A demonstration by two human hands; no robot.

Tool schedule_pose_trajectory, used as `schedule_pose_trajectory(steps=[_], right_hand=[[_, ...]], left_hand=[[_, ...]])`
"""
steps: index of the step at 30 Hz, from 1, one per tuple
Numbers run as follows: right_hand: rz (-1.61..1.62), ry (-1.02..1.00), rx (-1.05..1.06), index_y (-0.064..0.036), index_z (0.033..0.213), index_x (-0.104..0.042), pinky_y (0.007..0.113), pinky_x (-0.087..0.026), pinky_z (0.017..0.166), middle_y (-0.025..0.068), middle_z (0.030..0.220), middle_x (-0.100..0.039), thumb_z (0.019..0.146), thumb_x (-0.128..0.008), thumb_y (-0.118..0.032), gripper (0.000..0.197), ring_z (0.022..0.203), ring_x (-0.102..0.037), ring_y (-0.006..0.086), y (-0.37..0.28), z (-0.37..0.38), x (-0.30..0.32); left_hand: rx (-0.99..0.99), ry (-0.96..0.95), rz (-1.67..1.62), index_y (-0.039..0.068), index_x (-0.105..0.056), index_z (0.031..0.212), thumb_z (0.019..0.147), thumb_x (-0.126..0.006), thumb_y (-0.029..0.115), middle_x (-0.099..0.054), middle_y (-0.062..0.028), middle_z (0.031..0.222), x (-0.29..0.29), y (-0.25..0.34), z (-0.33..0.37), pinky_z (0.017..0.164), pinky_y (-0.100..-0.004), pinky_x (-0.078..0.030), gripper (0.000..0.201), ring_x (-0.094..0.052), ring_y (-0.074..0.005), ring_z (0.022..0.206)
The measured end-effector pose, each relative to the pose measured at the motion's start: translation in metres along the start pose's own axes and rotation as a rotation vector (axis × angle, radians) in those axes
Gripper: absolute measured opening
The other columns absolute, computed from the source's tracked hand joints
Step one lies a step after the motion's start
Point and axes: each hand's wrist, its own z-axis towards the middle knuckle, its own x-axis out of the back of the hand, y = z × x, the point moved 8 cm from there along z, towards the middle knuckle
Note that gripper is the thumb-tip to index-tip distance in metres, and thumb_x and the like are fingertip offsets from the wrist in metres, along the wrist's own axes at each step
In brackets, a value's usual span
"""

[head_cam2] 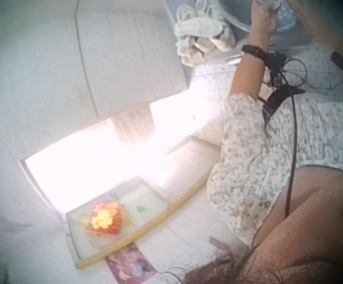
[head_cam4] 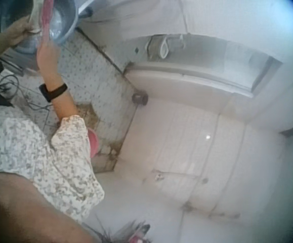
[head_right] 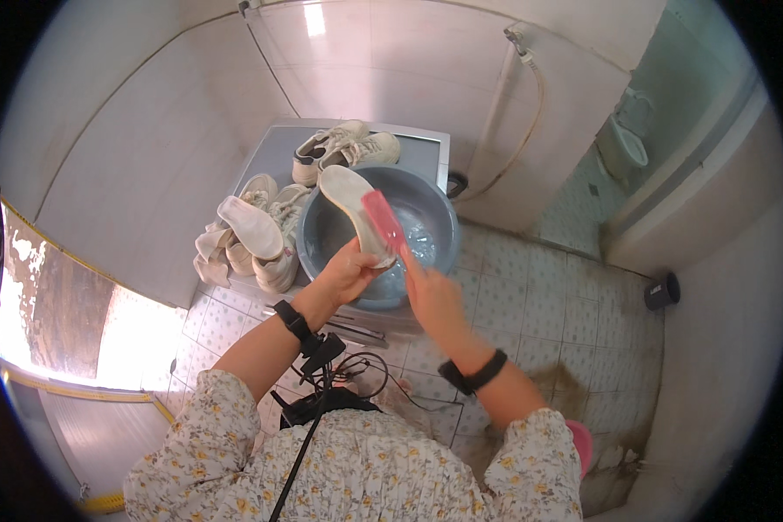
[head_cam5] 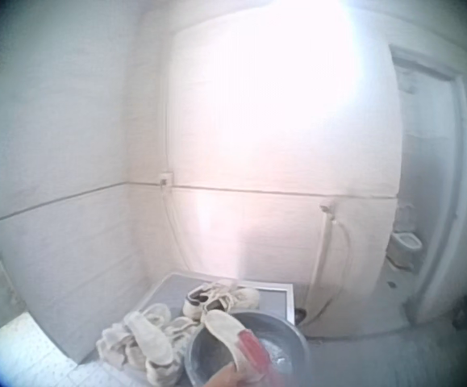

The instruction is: The person scrubs shoe insoles with a brush in a basin of soapy water, rinses them in the basin, and then places the insoles on top of a washing machine next to a pair of shoes.

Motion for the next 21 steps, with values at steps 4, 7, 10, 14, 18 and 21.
schedule_pose_trajectory(steps=[4, 7, 10, 14, 18, 21], right_hand=[[0.033, 0.041, 0.054, -0.0185, 0.135, -0.043, 0.044, -0.044, 0.049, 0.0126, 0.068, -0.057, 0.087, -0.055, -0.017, 0.050, 0.056, -0.057, 0.0337, -0.002, -0.002, -0.006], [0.091, -0.043, 0.078, -0.0179, 0.134, -0.044, 0.044, -0.044, 0.050, 0.0133, 0.067, -0.057, 0.088, -0.053, -0.017, 0.047, 0.056, -0.057, 0.0341, -0.012, -0.036, -0.005], [0.041, -0.004, 0.046, -0.0181, 0.135, -0.044, 0.043, -0.044, 0.049, 0.0130, 0.067, -0.056, 0.087, -0.055, -0.017, 0.049, 0.055, -0.056, 0.0339, -0.004, -0.015, -0.003], [0.132, 0.013, 0.069, -0.0186, 0.135, -0.044, 0.043, -0.044, 0.048, 0.0127, 0.066, -0.056, 0.086, -0.057, -0.016, 0.051, 0.054, -0.056, 0.0330, -0.011, 0.006, 0.000], [0.127, -0.085, 0.089, -0.0190, 0.134, -0.045, 0.043, -0.044, 0.048, 0.0131, 0.067, -0.057, 0.086, -0.057, -0.015, 0.050, 0.054, -0.056, 0.0326, -0.010, -0.035, -0.002], [0.108, -0.032, 0.095, -0.0197, 0.133, -0.047, 0.042, -0.043, 0.048, 0.0120, 0.066, -0.056, 0.085, -0.058, -0.015, 0.049, 0.054, -0.055, 0.0313, -0.015, -0.013, 0.003]], left_hand=[[-0.039, 0.051, -0.029, 0.004, -0.040, 0.128, 0.075, -0.043, -0.013, -0.050, -0.0109, 0.122, 0.007, 0.010, 0.006, 0.098, -0.0422, -0.041, 0.055, -0.051, -0.0266, 0.111], [0.026, -0.001, -0.024, 0.004, -0.039, 0.129, 0.074, -0.040, -0.014, -0.049, -0.0119, 0.124, 0.022, 0.008, 0.012, 0.101, -0.0437, -0.040, 0.058, -0.049, -0.0280, 0.114], [0.033, 0.057, -0.122, 0.003, -0.041, 0.127, 0.072, -0.039, -0.015, -0.050, -0.0134, 0.121, 0.007, 0.001, 0.002, 0.100, -0.0437, -0.040, 0.058, -0.049, -0.0282, 0.114], [0.016, -0.065, -0.170, 0.004, -0.042, 0.127, 0.076, -0.039, -0.007, -0.051, -0.0137, 0.122, 0.008, 0.010, 0.008, 0.099, -0.0444, -0.040, 0.053, -0.049, -0.0289, 0.115], [0.070, -0.151, -0.419, 0.005, -0.041, 0.129, 0.090, -0.038, 0.012, -0.049, -0.0143, 0.124, 0.016, 0.017, 0.012, 0.100, -0.0455, -0.039, 0.040, -0.048, -0.0307, 0.115], [-0.007, -0.006, -0.322, 0.004, -0.039, 0.131, 0.097, -0.033, 0.031, -0.049, -0.0154, 0.125, 0.013, 0.013, 0.011, 0.100, -0.0459, -0.038, 0.043, -0.048, -0.0323, 0.115]])
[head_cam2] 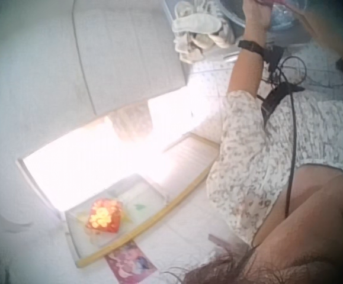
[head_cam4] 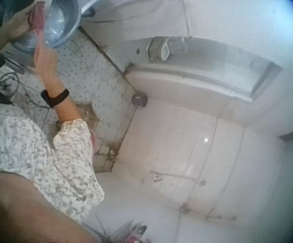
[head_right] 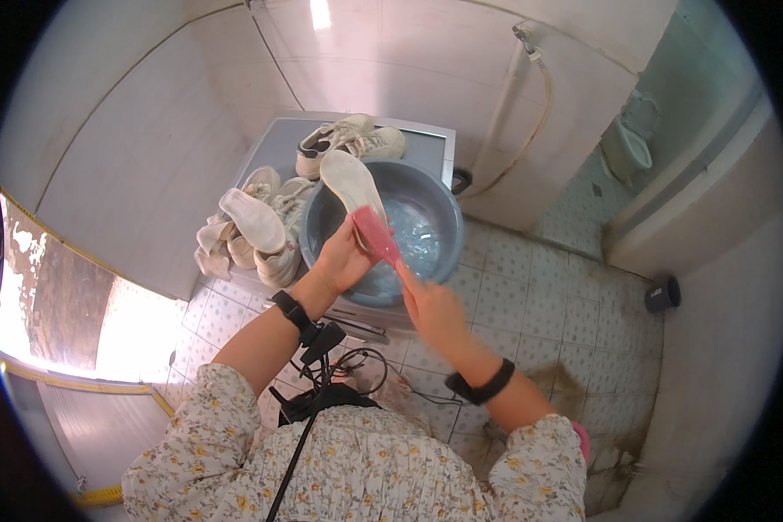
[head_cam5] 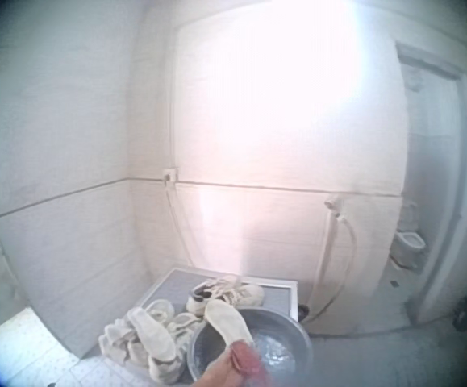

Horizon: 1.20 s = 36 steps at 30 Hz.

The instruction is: The person scrubs shoe insoles with a brush in a basin of soapy water, rinses them in the basin, and then places the insoles on top of a washing machine next to a pair of shoes.

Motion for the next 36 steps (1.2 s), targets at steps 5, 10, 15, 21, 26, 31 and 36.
schedule_pose_trajectory(steps=[5, 10, 15, 21, 26, 31, 36], right_hand=[[0.012, 0.007, 0.061, -0.0228, 0.130, -0.050, 0.040, -0.043, 0.047, 0.0077, 0.063, -0.054, 0.082, -0.060, -0.015, 0.049, 0.052, -0.055, 0.0273, 0.006, 0.002, -0.007], [-0.166, -0.153, 0.163, -0.0283, 0.128, -0.052, 0.037, -0.044, 0.046, 0.0054, 0.063, -0.052, 0.079, -0.063, -0.016, 0.051, 0.049, -0.053, 0.0243, 0.016, -0.013, 0.023], [-0.300, -0.220, 0.267, -0.0313, 0.129, -0.051, 0.032, -0.042, 0.044, 0.0022, 0.060, -0.047, 0.080, -0.065, -0.019, 0.052, 0.049, -0.051, 0.0200, 0.012, 0.001, 0.045], [-0.224, -0.179, 0.339, -0.0320, 0.127, -0.052, 0.032, -0.040, 0.040, 0.0011, 0.059, -0.046, 0.076, -0.065, -0.017, 0.055, 0.045, -0.049, 0.0180, 0.013, 0.003, 0.030], [-0.311, -0.207, 0.382, -0.0343, 0.125, -0.053, 0.031, -0.038, 0.037, 0.0009, 0.057, -0.043, 0.074, -0.065, -0.016, 0.056, 0.044, -0.048, 0.0178, 0.022, -0.001, 0.039], [-0.296, -0.159, 0.411, -0.0352, 0.125, -0.053, 0.030, -0.037, 0.037, 0.0005, 0.057, -0.042, 0.075, -0.065, -0.017, 0.055, 0.043, -0.047, 0.0180, 0.013, 0.002, 0.030], [-0.330, -0.246, 0.346, -0.0348, 0.124, -0.054, 0.030, -0.039, 0.038, 0.0014, 0.057, -0.043, 0.075, -0.065, -0.016, 0.054, 0.044, -0.047, 0.0178, 0.027, -0.003, 0.045]], left_hand=[[0.003, 0.112, 0.046, 0.003, -0.036, 0.133, 0.099, -0.027, 0.044, -0.048, -0.0163, 0.126, 0.002, 0.016, -0.002, 0.101, -0.0473, -0.037, 0.055, -0.047, -0.0341, 0.117], [0.136, 0.136, 0.156, 0.001, -0.033, 0.135, 0.100, -0.025, 0.041, -0.049, -0.0169, 0.126, -0.003, 0.008, -0.015, 0.100, -0.0492, -0.039, 0.054, -0.048, -0.0347, 0.116], [0.145, 0.077, 0.268, 0.001, -0.032, 0.136, 0.100, -0.023, 0.036, -0.049, -0.0180, 0.127, 0.006, 0.012, -0.012, 0.099, -0.0487, -0.041, 0.051, -0.050, -0.0345, 0.115], [0.185, 0.132, 0.314, -0.002, -0.030, 0.136, 0.100, -0.023, 0.030, -0.049, -0.0209, 0.126, 0.004, 0.012, -0.015, 0.098, -0.0469, -0.042, 0.048, -0.051, -0.0341, 0.115], [0.210, 0.144, 0.349, -0.002, -0.030, 0.136, 0.100, -0.026, 0.029, -0.049, -0.0225, 0.127, 0.018, 0.006, -0.020, 0.099, -0.0454, -0.042, 0.048, -0.051, -0.0339, 0.115], [0.209, 0.143, 0.326, -0.004, -0.036, 0.130, 0.099, -0.033, 0.027, -0.049, -0.0182, 0.124, 0.031, 0.007, -0.014, 0.094, -0.0447, -0.046, 0.043, -0.054, -0.0296, 0.111], [0.190, 0.183, 0.401, -0.004, -0.040, 0.128, 0.099, -0.034, 0.024, -0.053, -0.0175, 0.121, 0.017, 0.007, -0.019, 0.093, -0.0446, -0.046, 0.041, -0.056, -0.0294, 0.109]])
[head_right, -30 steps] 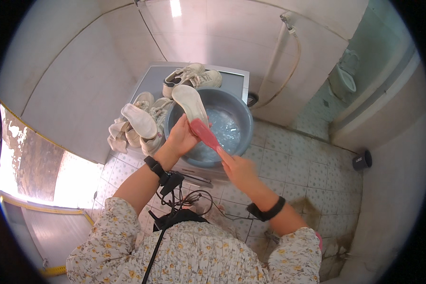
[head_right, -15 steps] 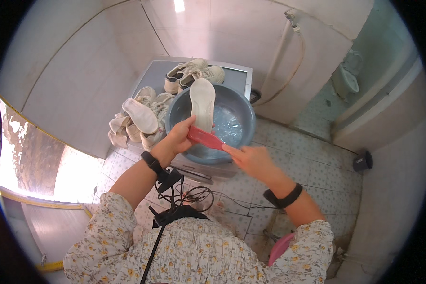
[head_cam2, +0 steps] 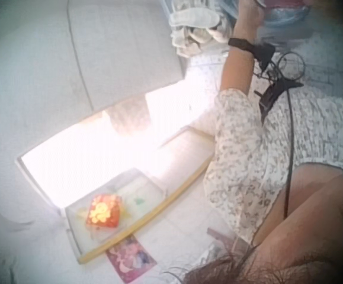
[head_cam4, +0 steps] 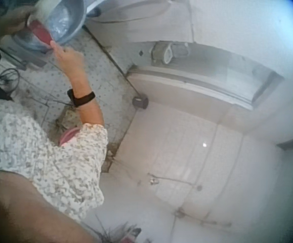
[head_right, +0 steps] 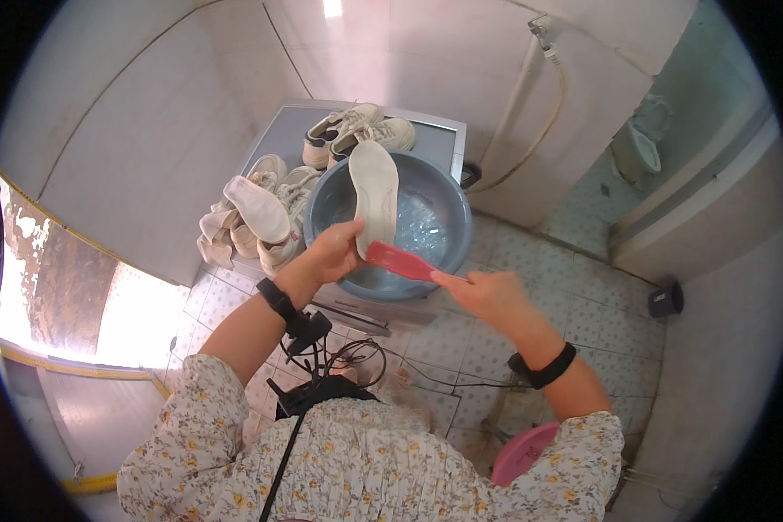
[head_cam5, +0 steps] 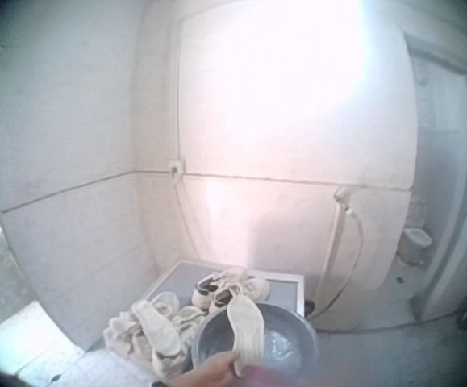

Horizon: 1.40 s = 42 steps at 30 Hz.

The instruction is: The person scrubs shoe insoles with a brush in a basin of soapy water, rinses them in the basin, and then places the insoles on top of a washing machine next to a pair of shoes.

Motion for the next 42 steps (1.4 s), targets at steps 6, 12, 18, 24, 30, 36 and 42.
schedule_pose_trajectory(steps=[6, 12, 18, 24, 30, 36, 42], right_hand=[[0.066, 0.067, -0.013, -0.0341, 0.124, -0.055, 0.030, -0.040, 0.040, 0.0024, 0.058, -0.043, 0.074, -0.065, -0.014, 0.055, 0.045, -0.048, 0.0194, -0.004, 0.001, 0.000], [-0.012, 0.079, -0.030, -0.0339, 0.124, -0.055, 0.031, -0.041, 0.040, 0.0033, 0.057, -0.042, 0.072, -0.065, -0.014, 0.056, 0.045, -0.048, 0.0201, 0.000, 0.001, -0.004], [-0.021, 0.029, -0.038, -0.0333, 0.123, -0.056, 0.030, -0.041, 0.040, 0.0029, 0.058, -0.043, 0.073, -0.064, -0.013, 0.055, 0.045, -0.048, 0.0191, 0.011, -0.015, 0.000], [0.064, 0.113, 0.012, -0.0336, 0.121, -0.057, 0.029, -0.041, 0.040, 0.0028, 0.058, -0.043, 0.072, -0.065, -0.013, 0.054, 0.046, -0.048, 0.0183, -0.006, 0.003, -0.001], [-0.028, 0.047, 0.028, -0.0316, 0.123, -0.056, 0.028, -0.038, 0.039, 0.0009, 0.058, -0.040, 0.073, -0.068, -0.014, 0.054, 0.045, -0.044, 0.0164, 0.005, -0.004, 0.005], [0.024, 0.084, 0.026, -0.0308, 0.124, -0.056, 0.028, -0.036, 0.038, 0.0006, 0.057, -0.038, 0.074, -0.068, -0.014, 0.055, 0.045, -0.044, 0.0155, 0.006, -0.011, -0.002], [-0.005, 0.080, -0.052, -0.0277, 0.126, -0.055, 0.030, -0.039, 0.042, 0.0015, 0.058, -0.042, 0.078, -0.066, -0.015, 0.051, 0.047, -0.047, 0.0178, -0.003, -0.003, 0.001]], left_hand=[[-0.002, 0.035, 0.022, -0.003, -0.044, 0.124, 0.097, -0.037, 0.021, -0.055, -0.0168, 0.118, 0.004, 0.003, 0.003, 0.090, -0.0460, -0.047, 0.037, -0.058, -0.0293, 0.105], [0.010, 0.026, 0.131, -0.004, -0.042, 0.123, 0.095, -0.035, 0.020, -0.054, -0.0171, 0.117, -0.003, -0.003, 0.008, 0.091, -0.0437, -0.047, 0.037, -0.057, -0.0281, 0.105], [-0.020, -0.025, 0.180, 0.003, -0.050, 0.117, 0.095, -0.039, 0.022, -0.058, -0.0131, 0.112, -0.002, 0.009, 0.003, 0.084, -0.0416, -0.049, 0.031, -0.059, -0.0250, 0.102], [-0.014, -0.023, 0.274, 0.004, -0.052, 0.105, 0.094, -0.045, 0.024, -0.057, -0.0089, 0.097, -0.002, 0.000, 0.007, 0.078, -0.0388, -0.052, 0.024, -0.059, -0.0217, 0.090], [-0.024, 0.022, 0.211, 0.002, -0.049, 0.104, 0.094, -0.042, 0.020, -0.055, -0.0074, 0.092, -0.015, 0.003, -0.007, 0.075, -0.0381, -0.053, 0.022, -0.059, -0.0210, 0.083], [0.009, -0.010, 0.235, 0.002, -0.047, 0.119, 0.095, -0.041, 0.021, -0.057, -0.0114, 0.111, 0.001, 0.009, -0.007, 0.087, -0.0415, -0.050, 0.031, -0.060, -0.0247, 0.101], [-0.018, -0.072, 0.168, 0.002, -0.046, 0.123, 0.095, -0.041, 0.019, -0.056, -0.0116, 0.116, -0.016, 0.001, -0.012, 0.089, -0.0404, -0.049, 0.033, -0.058, -0.0229, 0.103]])
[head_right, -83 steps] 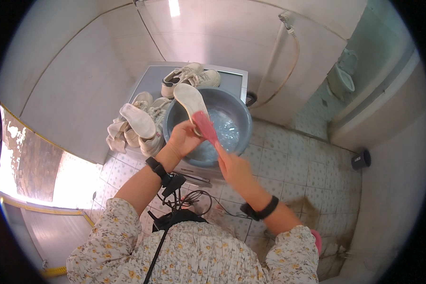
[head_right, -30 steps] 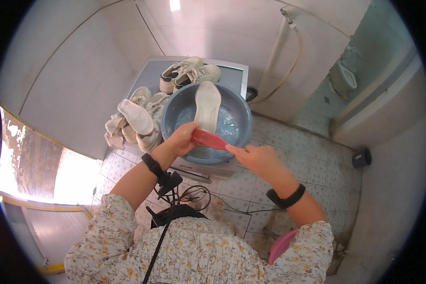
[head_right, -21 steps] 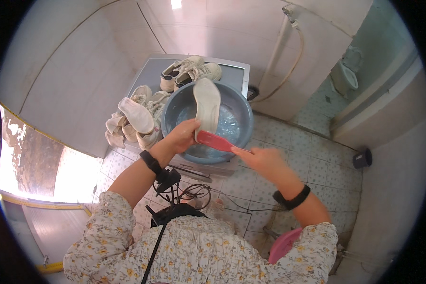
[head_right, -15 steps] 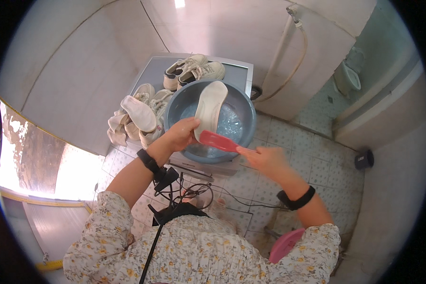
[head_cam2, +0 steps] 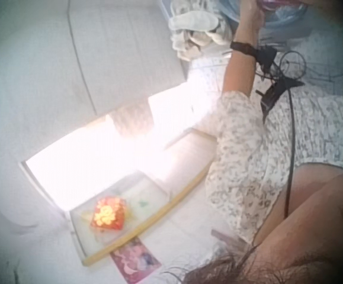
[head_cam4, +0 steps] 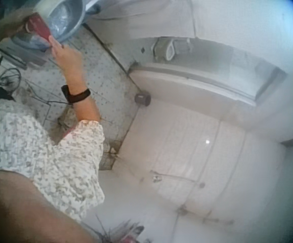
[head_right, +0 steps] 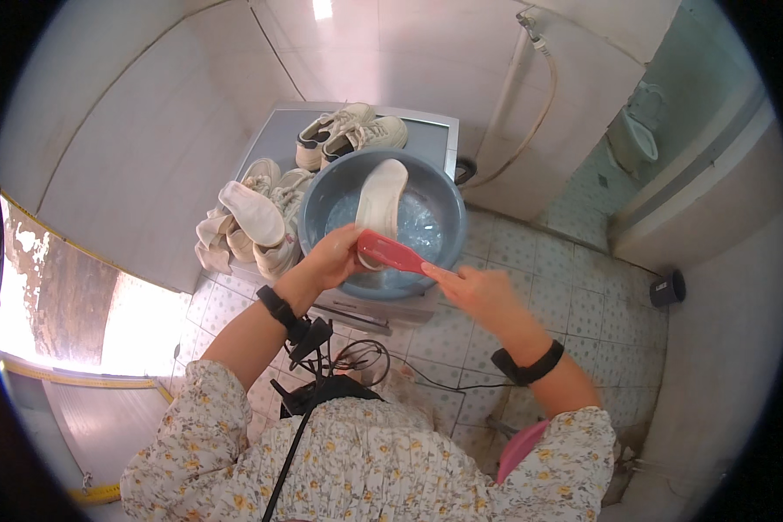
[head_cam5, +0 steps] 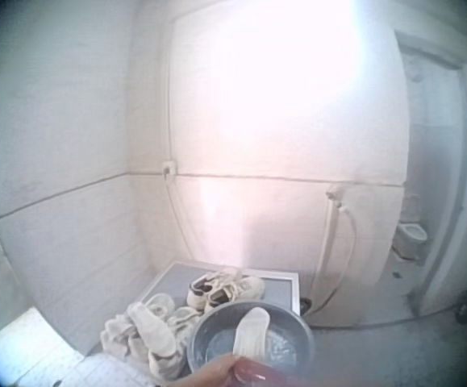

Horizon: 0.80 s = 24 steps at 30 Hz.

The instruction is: The person scrubs shoe insoles with a brush in a basin of soapy water, rinses them in the basin, and then places the insoles on top of a washing machine next to a pair of shoes.

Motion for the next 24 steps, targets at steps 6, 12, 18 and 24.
schedule_pose_trajectory(steps=[6, 12, 18, 24], right_hand=[[0.296, 0.199, -0.248, -0.0245, 0.126, -0.056, 0.030, -0.044, 0.050, 0.0034, 0.068, -0.058, 0.082, -0.064, -0.018, 0.045, 0.054, -0.055, 0.0182, 0.010, -0.001, -0.004], [0.994, 0.253, -0.718, -0.0059, 0.130, -0.049, 0.024, -0.046, 0.069, 0.0064, 0.095, -0.063, 0.086, -0.065, -0.018, 0.048, 0.079, -0.055, 0.0077, 0.026, 0.008, -0.043], [1.177, 0.294, -0.739, 0.0040, 0.123, -0.051, 0.026, -0.047, 0.073, 0.0069, 0.096, -0.062, 0.079, -0.071, -0.018, 0.053, 0.082, -0.056, 0.0103, 0.010, 0.039, -0.061], [1.245, 0.126, -0.850, 0.0035, 0.108, -0.056, 0.024, -0.043, 0.061, 0.0034, 0.084, -0.060, 0.080, -0.068, -0.014, 0.035, 0.071, -0.053, 0.0092, 0.013, 0.045, -0.089]], left_hand=[[-0.050, -0.006, 0.024, 0.003, -0.043, 0.127, 0.095, -0.045, 0.018, -0.053, -0.0095, 0.122, 0.005, -0.003, 0.005, 0.094, -0.0381, -0.046, 0.036, -0.056, -0.0216, 0.108], [-0.105, -0.082, -0.033, 0.004, -0.039, 0.131, 0.090, -0.053, 0.010, -0.052, -0.0078, 0.123, -0.008, -0.007, 0.004, 0.098, -0.0355, -0.042, 0.044, -0.053, -0.0203, 0.112], [-0.168, -0.060, -0.036, 0.003, -0.041, 0.129, 0.080, -0.060, 0.000, -0.054, -0.0073, 0.121, -0.009, -0.011, 0.005, 0.096, -0.0337, -0.043, 0.052, -0.054, -0.0189, 0.111], [-0.233, 0.036, 0.012, 0.003, -0.044, 0.124, 0.076, -0.066, 0.000, -0.056, -0.0075, 0.118, -0.007, -0.011, 0.006, 0.092, -0.0330, -0.045, 0.053, -0.056, -0.0189, 0.106]])
